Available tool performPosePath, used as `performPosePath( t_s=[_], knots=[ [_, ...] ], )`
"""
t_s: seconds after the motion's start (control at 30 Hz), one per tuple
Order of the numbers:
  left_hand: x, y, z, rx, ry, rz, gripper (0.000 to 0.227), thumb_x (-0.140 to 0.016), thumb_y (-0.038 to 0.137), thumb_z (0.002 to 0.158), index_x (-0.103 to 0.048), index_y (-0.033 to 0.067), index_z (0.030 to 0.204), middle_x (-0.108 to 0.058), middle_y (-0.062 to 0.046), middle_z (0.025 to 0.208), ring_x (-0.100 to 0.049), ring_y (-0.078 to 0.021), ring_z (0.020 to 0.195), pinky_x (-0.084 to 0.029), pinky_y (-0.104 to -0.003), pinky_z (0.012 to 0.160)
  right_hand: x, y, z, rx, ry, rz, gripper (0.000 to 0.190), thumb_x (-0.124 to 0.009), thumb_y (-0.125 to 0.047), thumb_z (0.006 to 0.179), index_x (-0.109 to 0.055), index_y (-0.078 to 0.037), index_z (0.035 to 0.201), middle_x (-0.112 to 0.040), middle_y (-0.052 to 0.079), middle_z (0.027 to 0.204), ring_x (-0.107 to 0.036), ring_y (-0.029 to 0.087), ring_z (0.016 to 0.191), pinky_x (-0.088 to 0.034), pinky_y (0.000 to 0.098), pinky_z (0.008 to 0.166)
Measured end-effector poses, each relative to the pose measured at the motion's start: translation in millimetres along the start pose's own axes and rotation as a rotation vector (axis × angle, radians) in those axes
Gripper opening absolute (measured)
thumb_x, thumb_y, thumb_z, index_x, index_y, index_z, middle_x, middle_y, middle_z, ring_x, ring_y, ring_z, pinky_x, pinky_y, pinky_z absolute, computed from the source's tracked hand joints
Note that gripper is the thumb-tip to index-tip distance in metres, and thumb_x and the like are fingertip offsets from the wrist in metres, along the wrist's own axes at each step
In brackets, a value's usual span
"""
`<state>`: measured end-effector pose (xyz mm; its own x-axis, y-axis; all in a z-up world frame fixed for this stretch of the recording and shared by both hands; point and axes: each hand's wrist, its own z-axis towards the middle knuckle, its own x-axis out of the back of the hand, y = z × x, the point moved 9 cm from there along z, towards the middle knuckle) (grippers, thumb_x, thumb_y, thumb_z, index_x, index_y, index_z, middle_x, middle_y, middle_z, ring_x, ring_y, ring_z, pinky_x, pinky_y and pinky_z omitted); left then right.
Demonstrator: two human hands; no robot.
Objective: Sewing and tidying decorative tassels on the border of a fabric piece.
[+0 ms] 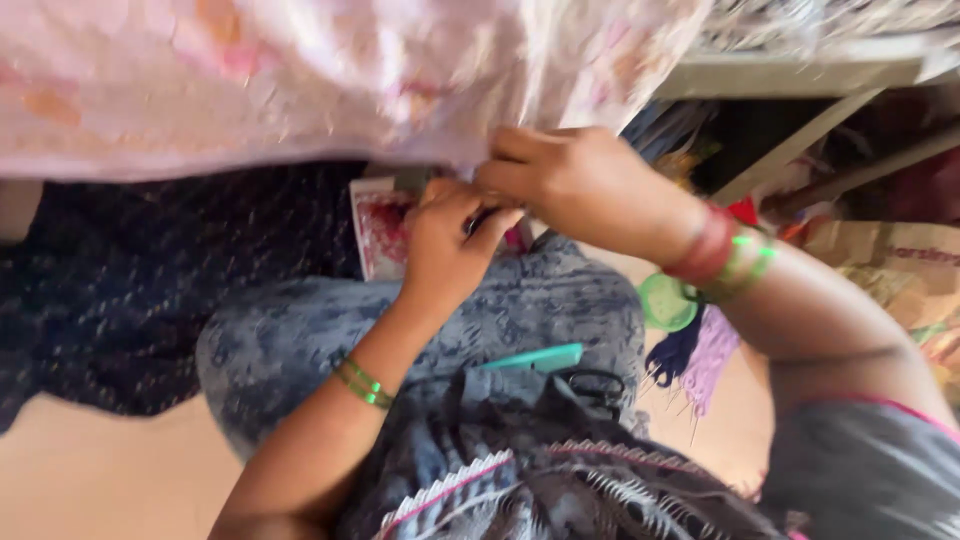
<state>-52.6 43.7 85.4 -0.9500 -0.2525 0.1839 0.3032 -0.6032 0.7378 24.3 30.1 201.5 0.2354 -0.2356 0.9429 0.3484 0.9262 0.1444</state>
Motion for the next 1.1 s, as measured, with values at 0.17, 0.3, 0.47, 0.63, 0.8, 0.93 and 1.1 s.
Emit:
performPosePath(
  t_s=[0.17,0.3,0.47,0.63,0.8,0.93,1.1],
  knots=[
    [11,65,9,-0.264,-0.004,0.569,0.01,-0.081,0.009,0.081,-0.074,0.0075,0.089,-0.068,-0.008,0.081,-0.064,-0.0332,0.091,-0.041,-0.051,0.075,-41,25,12,-0.088,-0.152,-0.292,0.009,-0.071,-0.012,0.083,-0.07,-0.012,0.091,-0.063,0.004,0.091,-0.068,0.022,0.066,-0.054,0.0338,0.05],
    [5,38,4,-0.186,0.112,0.467,0.015,-0.079,0.011,0.08,-0.071,0.007,0.092,-0.074,-0.007,0.091,-0.066,-0.0321,0.095,-0.045,-0.044,0.083,-8,6,-10,-0.133,0.07,-0.068,0.016,-0.072,-0.01,0.089,-0.069,-0.008,0.105,-0.065,0.007,0.1,-0.071,0.027,0.078,-0.057,0.0366,0.064],
    [-65,-84,-33,0.65,-0.158,-0.875,0.012,-0.071,0.011,0.094,-0.074,0.0038,0.104,-0.075,0.001,0.095,-0.066,-0.0061,0.089,-0.052,-0.023,0.083,-33,28,-62,-0.428,0.218,0.369,0.023,-0.072,-0.01,0.093,-0.069,-0.005,0.116,-0.072,0.01,0.093,-0.074,0.027,0.077,-0.059,0.0368,0.067],
    [-52,-76,-32,0.593,-0.132,-0.795,0.009,-0.074,0.005,0.093,-0.075,0.0004,0.1,-0.074,-0.001,0.092,-0.066,-0.0077,0.084,-0.053,-0.024,0.079,-38,38,-89,-0.411,0.212,0.357,0.016,-0.072,-0.005,0.089,-0.071,-0.008,0.105,-0.07,0.01,0.087,-0.07,0.029,0.074,-0.056,0.0384,0.065],
    [-35,-56,-23,0.58,-0.095,-0.634,0.01,-0.078,0.007,0.088,-0.077,0.0016,0.096,-0.075,-0.001,0.087,-0.066,-0.0056,0.078,-0.053,-0.023,0.074,-17,10,-65,-0.177,0.064,0.234,0.024,-0.07,0.0,0.08,-0.07,-0.009,0.103,-0.065,0.009,0.087,-0.067,0.029,0.077,-0.056,0.0403,0.067],
    [-9,-19,-5,0.202,-0.07,-0.148,0.012,-0.082,0.009,0.085,-0.077,0.002,0.092,-0.069,-0.004,0.084,-0.062,-0.0166,0.081,-0.049,-0.032,0.072,13,-5,-29,0.02,0.041,0.079,0.031,-0.067,0.0,0.076,-0.067,-0.007,0.106,-0.061,0.007,0.095,-0.068,0.026,0.084,-0.057,0.038,0.068],
    [6,7,5,0.194,-0.012,-0.016,0.012,-0.082,0.011,0.082,-0.077,0.0052,0.091,-0.071,-0.006,0.083,-0.064,-0.0267,0.084,-0.051,-0.039,0.078,-11,10,0,-0.008,-0.062,-0.048,0.018,-0.069,-0.004,0.081,-0.068,-0.007,0.098,-0.06,0.008,0.092,-0.068,0.024,0.076,-0.055,0.0367,0.059]
  ],
)
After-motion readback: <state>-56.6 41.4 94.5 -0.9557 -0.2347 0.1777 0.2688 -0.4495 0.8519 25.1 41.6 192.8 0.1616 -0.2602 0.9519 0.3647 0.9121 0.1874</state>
